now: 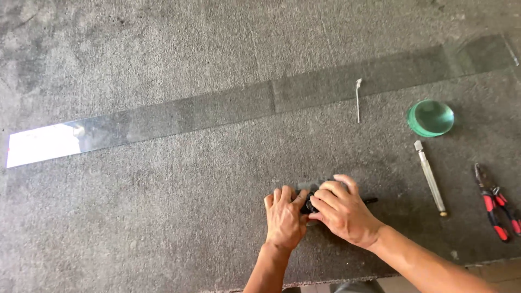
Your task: Measuring and cutting various shapes from a sheet of glass using specialized cutters and pliers.
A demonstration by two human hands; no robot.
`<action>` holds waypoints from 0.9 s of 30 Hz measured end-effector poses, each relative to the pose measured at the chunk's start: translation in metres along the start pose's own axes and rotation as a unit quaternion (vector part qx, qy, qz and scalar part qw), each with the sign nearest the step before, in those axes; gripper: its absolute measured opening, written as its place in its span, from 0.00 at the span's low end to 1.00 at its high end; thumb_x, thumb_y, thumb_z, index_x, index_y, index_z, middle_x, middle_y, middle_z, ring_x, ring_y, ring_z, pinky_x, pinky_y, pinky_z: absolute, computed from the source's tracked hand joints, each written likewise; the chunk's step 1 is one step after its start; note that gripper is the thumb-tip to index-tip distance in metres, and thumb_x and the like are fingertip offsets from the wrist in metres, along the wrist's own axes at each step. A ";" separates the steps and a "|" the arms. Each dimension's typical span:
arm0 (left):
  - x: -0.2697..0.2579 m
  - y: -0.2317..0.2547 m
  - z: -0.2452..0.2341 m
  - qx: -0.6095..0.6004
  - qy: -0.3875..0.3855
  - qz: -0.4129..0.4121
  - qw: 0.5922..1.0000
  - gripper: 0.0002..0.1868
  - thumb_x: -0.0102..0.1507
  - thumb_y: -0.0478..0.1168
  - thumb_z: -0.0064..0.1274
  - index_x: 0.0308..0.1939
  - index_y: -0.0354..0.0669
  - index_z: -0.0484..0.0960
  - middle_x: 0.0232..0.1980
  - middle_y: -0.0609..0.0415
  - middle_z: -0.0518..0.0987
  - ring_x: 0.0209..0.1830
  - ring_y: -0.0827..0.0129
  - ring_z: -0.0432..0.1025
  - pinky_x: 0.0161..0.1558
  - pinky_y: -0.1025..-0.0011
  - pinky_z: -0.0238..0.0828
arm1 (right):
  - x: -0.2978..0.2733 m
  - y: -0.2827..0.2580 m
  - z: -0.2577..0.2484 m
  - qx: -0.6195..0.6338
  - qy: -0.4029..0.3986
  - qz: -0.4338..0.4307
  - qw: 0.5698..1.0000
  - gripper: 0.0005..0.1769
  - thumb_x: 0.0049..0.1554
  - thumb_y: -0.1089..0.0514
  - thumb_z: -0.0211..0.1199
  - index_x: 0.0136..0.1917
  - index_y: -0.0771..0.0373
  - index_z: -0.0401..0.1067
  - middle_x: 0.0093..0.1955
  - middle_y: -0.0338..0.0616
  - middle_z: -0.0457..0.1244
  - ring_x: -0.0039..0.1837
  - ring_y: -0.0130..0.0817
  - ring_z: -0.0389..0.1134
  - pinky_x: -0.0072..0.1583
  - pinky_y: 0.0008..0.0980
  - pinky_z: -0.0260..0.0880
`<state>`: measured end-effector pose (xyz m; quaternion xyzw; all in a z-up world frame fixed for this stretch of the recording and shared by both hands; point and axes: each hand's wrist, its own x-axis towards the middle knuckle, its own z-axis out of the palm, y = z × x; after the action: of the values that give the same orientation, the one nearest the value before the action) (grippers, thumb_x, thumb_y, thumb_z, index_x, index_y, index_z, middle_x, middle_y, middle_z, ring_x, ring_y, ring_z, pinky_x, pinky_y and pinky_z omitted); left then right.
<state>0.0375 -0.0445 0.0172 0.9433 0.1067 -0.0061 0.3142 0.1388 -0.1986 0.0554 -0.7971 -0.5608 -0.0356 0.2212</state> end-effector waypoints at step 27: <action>-0.159 -0.060 0.023 0.087 0.295 -0.147 0.940 0.41 0.44 0.48 0.71 0.61 0.44 0.78 0.60 0.41 0.75 0.60 0.46 0.69 0.59 0.53 0.61 | 0.024 0.148 0.025 0.171 0.018 0.533 0.828 0.19 0.64 0.45 0.64 0.49 0.64 0.69 0.40 0.51 0.68 0.39 0.42 0.72 0.43 0.40 0.71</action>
<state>-0.1293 -0.0429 -0.0237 0.9003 0.3309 0.2173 0.1809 0.2773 -0.2083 -0.0064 -0.9207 -0.0414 0.1701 0.3488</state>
